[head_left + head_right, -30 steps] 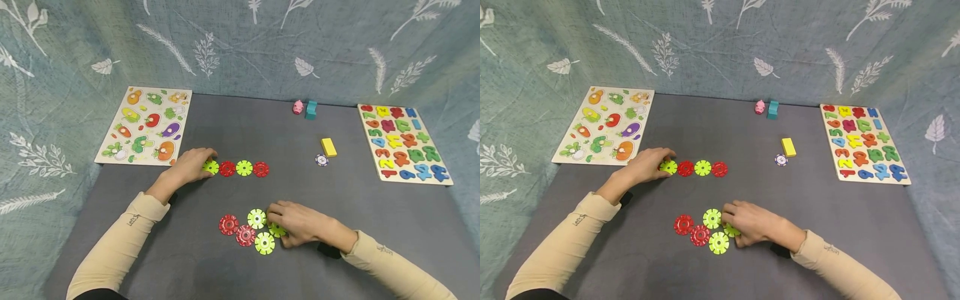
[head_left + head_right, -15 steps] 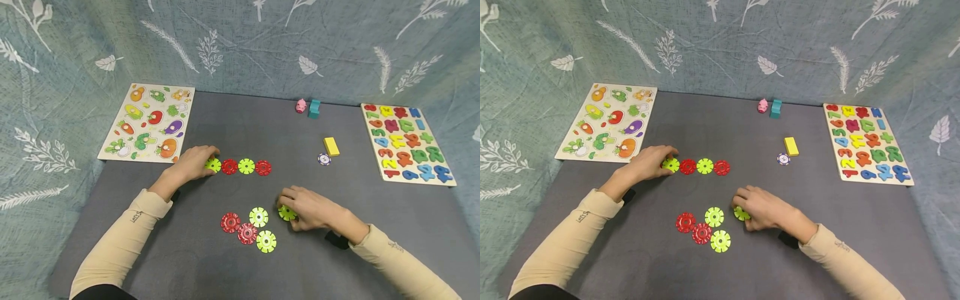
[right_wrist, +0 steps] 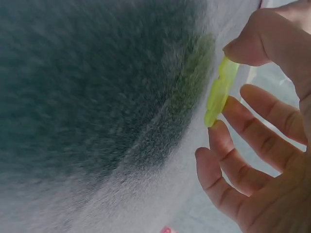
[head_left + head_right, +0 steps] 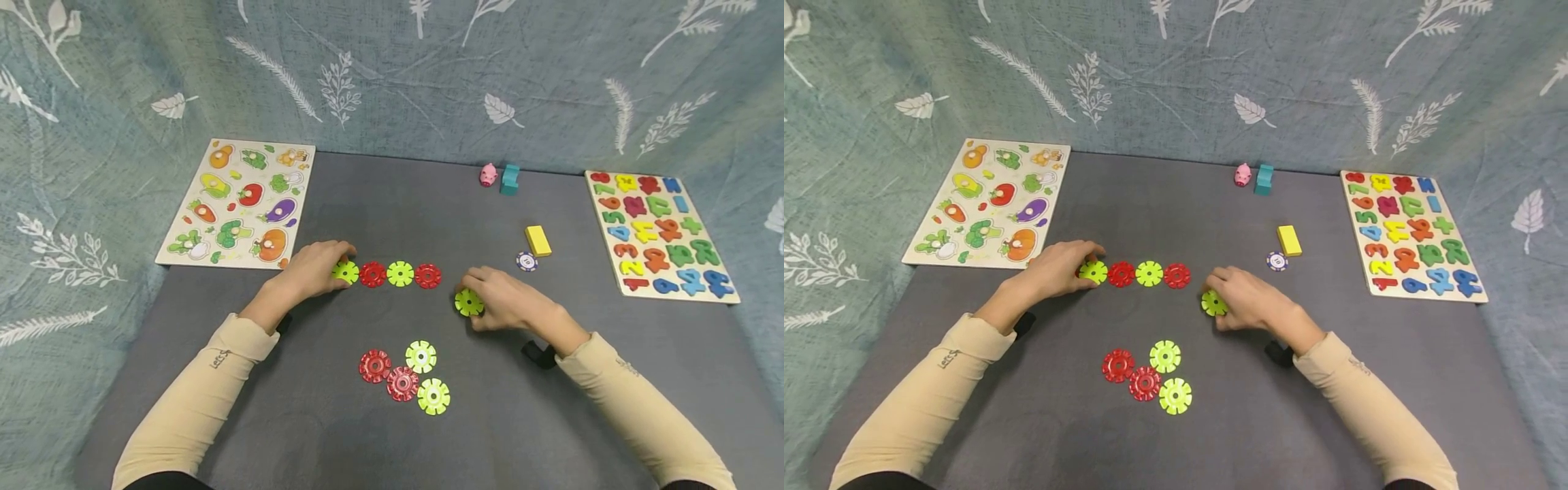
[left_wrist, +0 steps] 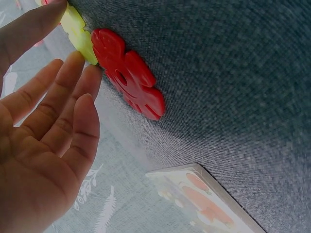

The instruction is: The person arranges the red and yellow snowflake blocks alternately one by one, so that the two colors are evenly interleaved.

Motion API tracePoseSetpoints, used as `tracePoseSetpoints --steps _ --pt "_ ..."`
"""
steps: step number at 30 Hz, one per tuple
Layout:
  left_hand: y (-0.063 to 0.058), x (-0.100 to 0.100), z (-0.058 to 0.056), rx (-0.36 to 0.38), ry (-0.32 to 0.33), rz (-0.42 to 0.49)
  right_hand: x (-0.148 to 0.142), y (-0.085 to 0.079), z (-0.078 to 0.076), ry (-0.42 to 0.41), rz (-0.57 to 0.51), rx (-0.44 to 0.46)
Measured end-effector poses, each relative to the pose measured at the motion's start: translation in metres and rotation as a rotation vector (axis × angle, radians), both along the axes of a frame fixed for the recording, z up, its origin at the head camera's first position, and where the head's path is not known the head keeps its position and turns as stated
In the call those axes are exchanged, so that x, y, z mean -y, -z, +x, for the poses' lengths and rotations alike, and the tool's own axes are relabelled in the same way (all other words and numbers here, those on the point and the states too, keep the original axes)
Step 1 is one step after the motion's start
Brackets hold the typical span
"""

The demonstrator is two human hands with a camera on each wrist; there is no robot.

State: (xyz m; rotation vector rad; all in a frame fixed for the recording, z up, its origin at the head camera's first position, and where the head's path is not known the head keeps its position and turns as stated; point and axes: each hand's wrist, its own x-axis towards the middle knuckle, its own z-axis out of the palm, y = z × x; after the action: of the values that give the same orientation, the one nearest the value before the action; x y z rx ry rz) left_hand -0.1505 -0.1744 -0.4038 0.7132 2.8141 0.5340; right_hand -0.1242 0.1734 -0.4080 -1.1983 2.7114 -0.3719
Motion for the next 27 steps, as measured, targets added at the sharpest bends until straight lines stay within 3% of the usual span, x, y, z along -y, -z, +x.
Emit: tracePoseSetpoints --steps 13,27 --pt "0.002 0.001 0.001 -0.003 -0.007 0.003 0.014 0.004 -0.037 0.076 -0.02 0.044" --pt "0.001 0.0 0.0 -0.004 -0.005 0.005 0.019 0.005 -0.046 0.113 0.009 0.103"
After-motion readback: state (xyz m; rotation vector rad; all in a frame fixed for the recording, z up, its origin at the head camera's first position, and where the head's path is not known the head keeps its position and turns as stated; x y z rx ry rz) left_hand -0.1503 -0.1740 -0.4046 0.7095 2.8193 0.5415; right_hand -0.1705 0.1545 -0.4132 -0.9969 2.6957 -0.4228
